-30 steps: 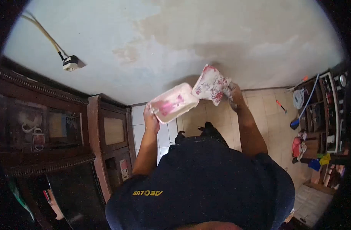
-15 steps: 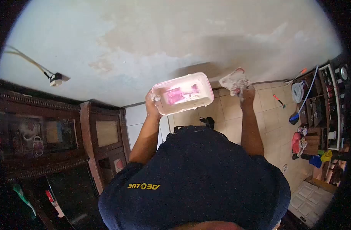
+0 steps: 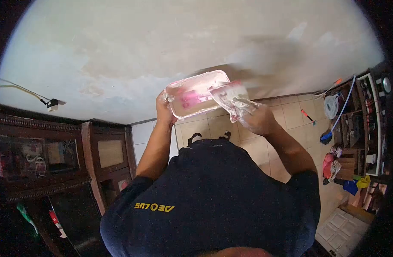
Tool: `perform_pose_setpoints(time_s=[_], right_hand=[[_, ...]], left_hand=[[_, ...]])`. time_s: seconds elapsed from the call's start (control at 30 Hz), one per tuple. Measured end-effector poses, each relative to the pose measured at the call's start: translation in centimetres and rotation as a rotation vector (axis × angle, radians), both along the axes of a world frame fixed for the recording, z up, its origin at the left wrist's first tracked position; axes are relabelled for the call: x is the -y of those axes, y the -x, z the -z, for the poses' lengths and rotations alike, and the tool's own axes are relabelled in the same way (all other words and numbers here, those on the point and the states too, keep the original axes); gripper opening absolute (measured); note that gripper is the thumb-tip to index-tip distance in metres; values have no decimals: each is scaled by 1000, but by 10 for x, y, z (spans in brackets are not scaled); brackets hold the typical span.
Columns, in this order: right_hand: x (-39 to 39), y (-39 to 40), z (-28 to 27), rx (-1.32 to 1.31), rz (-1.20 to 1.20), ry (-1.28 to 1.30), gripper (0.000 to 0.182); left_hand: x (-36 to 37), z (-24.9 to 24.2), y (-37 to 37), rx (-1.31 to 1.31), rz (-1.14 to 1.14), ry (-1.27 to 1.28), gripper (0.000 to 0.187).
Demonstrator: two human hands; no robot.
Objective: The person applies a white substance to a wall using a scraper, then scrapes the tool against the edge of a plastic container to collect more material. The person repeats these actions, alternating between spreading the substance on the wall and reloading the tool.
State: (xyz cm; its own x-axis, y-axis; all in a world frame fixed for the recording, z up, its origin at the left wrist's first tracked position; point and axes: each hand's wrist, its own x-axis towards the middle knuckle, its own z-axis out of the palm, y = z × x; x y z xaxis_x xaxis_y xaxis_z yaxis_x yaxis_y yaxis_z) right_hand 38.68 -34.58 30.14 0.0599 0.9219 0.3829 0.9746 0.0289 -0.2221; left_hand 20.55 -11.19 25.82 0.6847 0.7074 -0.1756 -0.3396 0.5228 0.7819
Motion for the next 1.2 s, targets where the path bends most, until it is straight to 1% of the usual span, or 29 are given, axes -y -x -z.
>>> perform_pose_setpoints(time_s=[0.03, 0.07, 0.1, 0.13, 0.2, 0.23, 0.3, 0.33, 0.4, 0.43, 0.47, 0.53, 0.57, 0.6, 0.67, 0.7, 0.73, 0.8, 0.83, 0.9, 0.93, 0.97, 1.0, 1.03, 1.07, 1.1, 1.13, 1.2], right_hand=[[7, -14, 11, 102, -142, -109, 16], [13, -27, 16, 101, -148, -112, 16], [15, -38, 19, 228, -159, -70, 14], [23, -52, 25, 352, -170, -30, 13], [48, -87, 89, 95, 22, 333, 15], [57, -90, 87, 91, 18, 325, 15], [69, -102, 78, -285, 402, 356, 15], [72, -113, 82, -279, 390, 356, 15], [68, -128, 96, -897, 426, -202, 13], [57, -111, 60, -1475, 313, -357, 18], [54, -105, 52, -1476, 307, -355, 18], [49, -99, 44, -1820, 125, -577, 27], [45, -91, 37, -1834, 194, -608, 24], [43, -89, 41, -1834, 187, -607, 24], [38, -86, 54, -1669, 114, -650, 22], [40, -84, 48, -1522, 178, -564, 21], [39, -84, 42, -1527, 175, -556, 21], [40, -83, 32, -1196, 251, -472, 12], [41, -84, 23, -1205, 253, -463, 12], [39, -86, -2, -500, 254, -313, 16], [35, -88, -17, -147, 239, -230, 18], [27, -87, -34, -162, 174, -223, 22], [18, -84, -47, -168, 172, -210, 22], [9, -80, -57, -116, 62, -167, 22], [1, -80, -61, -61, -49, -127, 22], [-9, -81, -52, 39, -125, -97, 25], [-13, -76, -50, 37, -127, -90, 25], [-27, -55, -55, 167, -232, 154, 25]], left_hand=[[3, 2, -4, 0, -3, -4, 32], [5, 6, -8, -29, -6, -62, 32], [3, 9, -8, -57, -11, -116, 32], [9, 6, -9, -62, -20, -117, 32], [15, -3, -3, 111, -114, 189, 33], [20, -7, -4, 108, -117, 181, 33], [24, -14, -13, -52, -85, -347, 44], [30, -18, -18, -50, -98, -347, 44], [34, -23, -22, 68, -140, -233, 33], [33, -19, -23, 68, -151, -233, 33], [31, -13, -22, 48, -140, -215, 33], [31, -10, -26, 29, -132, -205, 32], [33, -11, -27, 13, -134, -230, 32], [36, -12, -30, 0, -138, -255, 31], [38, -12, -32, -3, -144, -249, 32], [43, -10, -36, -8, -146, -240, 33], [42, -9, -35, -13, -153, -238, 33], [42, -5, -35, -62, -135, -428, 39], [42, -4, -36, -72, -138, -422, 39], [42, -3, -35, -91, -105, -560, 49], [41, -6, -35, -99, -105, -549, 49], [42, -11, -35, -77, -70, -565, 53], [41, -13, -35, -52, -37, -582, 57], [39, -11, -36, -58, -38, -572, 57], [38, -10, -37, -44, -26, -588, 59], [38, -8, -37, -29, -12, -604, 60], [38, -5, -36, -31, -14, -598, 60], [38, -2, -33, -15, 8, -488, 58]])
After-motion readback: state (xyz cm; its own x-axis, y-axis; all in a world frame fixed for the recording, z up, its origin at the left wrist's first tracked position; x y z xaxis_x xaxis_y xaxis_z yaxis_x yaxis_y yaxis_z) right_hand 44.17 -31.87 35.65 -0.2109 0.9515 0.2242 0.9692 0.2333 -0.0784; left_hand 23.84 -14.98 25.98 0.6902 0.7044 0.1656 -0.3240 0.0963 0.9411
